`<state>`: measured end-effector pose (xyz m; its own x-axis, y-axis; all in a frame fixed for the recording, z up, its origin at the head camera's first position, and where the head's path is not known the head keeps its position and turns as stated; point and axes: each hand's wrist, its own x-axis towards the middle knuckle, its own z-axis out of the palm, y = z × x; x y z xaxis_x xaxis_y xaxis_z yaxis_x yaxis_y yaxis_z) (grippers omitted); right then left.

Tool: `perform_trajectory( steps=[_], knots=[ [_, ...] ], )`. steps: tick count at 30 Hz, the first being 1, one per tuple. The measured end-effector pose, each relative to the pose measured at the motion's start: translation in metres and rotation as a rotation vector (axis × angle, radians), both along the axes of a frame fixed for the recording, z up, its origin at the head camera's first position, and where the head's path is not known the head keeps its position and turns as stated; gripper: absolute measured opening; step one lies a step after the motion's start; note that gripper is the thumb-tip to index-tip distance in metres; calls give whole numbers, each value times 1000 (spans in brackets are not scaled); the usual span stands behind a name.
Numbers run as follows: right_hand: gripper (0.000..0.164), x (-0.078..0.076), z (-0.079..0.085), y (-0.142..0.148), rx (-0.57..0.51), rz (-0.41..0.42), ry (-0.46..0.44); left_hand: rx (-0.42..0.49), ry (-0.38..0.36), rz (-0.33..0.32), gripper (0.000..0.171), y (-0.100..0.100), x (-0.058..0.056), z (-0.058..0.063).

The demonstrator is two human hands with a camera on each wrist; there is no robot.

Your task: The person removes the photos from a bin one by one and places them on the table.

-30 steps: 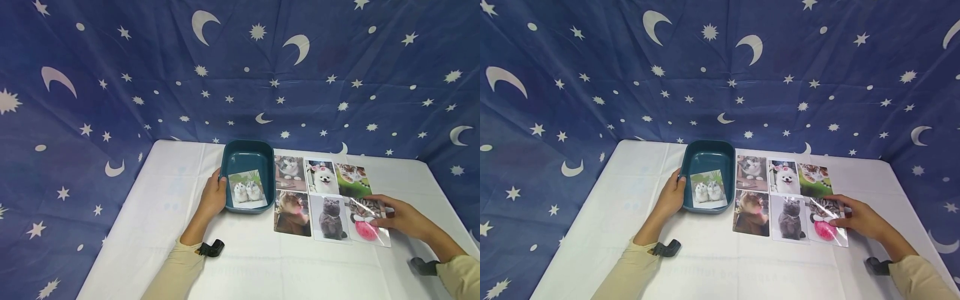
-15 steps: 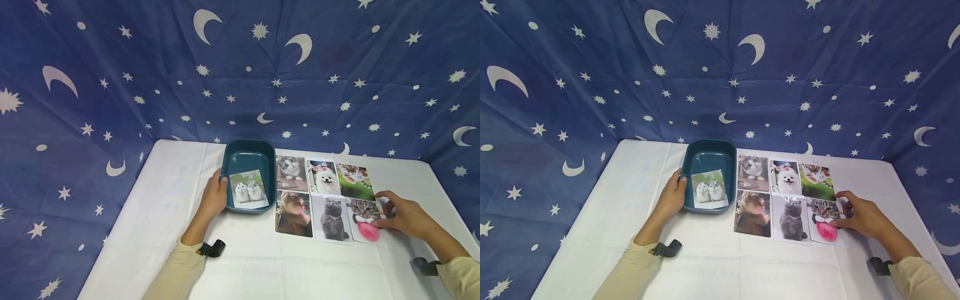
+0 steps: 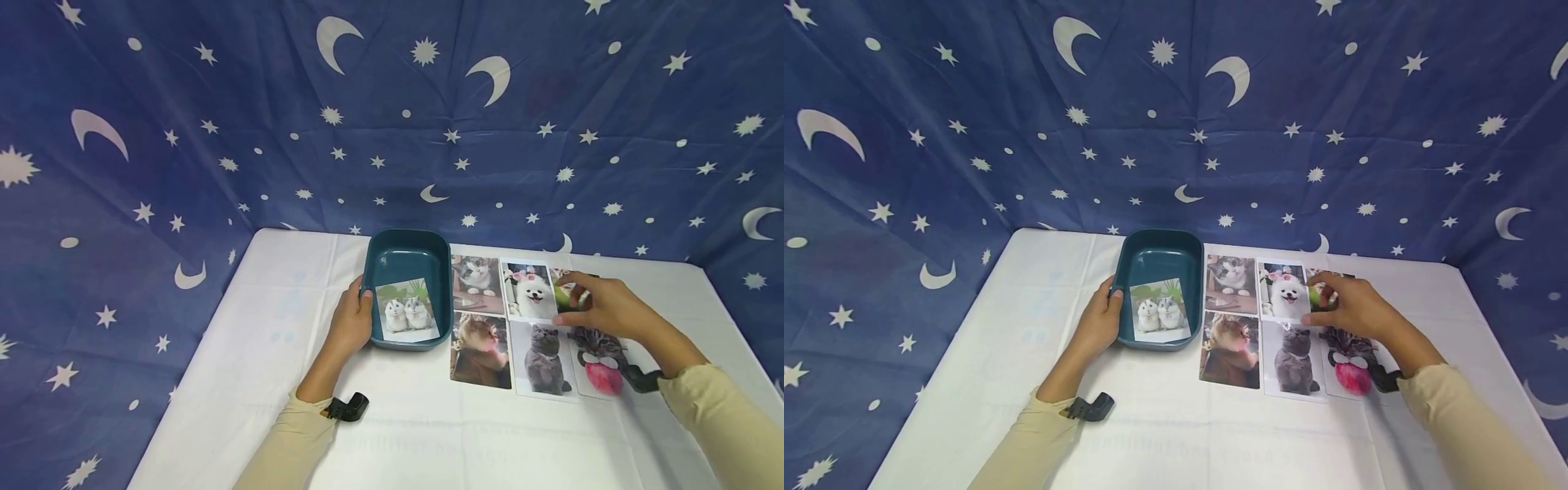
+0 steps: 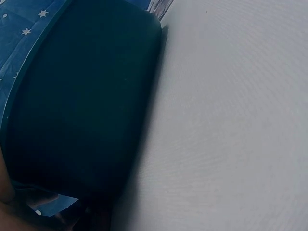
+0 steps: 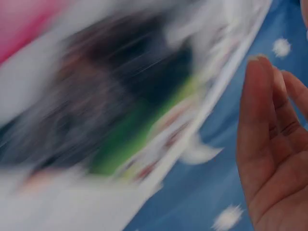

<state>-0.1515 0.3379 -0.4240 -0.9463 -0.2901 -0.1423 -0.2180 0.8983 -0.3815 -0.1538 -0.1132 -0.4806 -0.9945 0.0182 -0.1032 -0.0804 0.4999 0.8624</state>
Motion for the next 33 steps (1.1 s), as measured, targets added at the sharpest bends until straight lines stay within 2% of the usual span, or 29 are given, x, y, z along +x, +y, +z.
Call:
perform_trajectory(
  steps=[3, 7, 12, 17, 23, 27, 33],
  knots=[
    [68, -20, 12, -36, -82, 75, 22, 7, -2, -2, 54, 1, 0, 0],
    [57, -45, 28, -85, -183, 166, -9, 19, 1, -3, 53, 2, 0, 0],
    [48, -72, 42, -138, -267, 261, -107, 27, 2, 0, 53, 2, 1, 0],
    [47, -95, 48, -184, -358, 289, -206, 28, 8, -2, 52, 1, 3, 1],
    [51, -118, 43, -235, -378, 296, -298, 28, 19, 2, 52, -2, 2, 0],
    [49, -128, 33, -258, -374, 288, -334, 46, 43, -15, 51, -2, 0, -1],
    [36, -133, 13, -268, -397, 177, -396, 50, 61, -29, 50, -2, -1, -1]
  ],
)
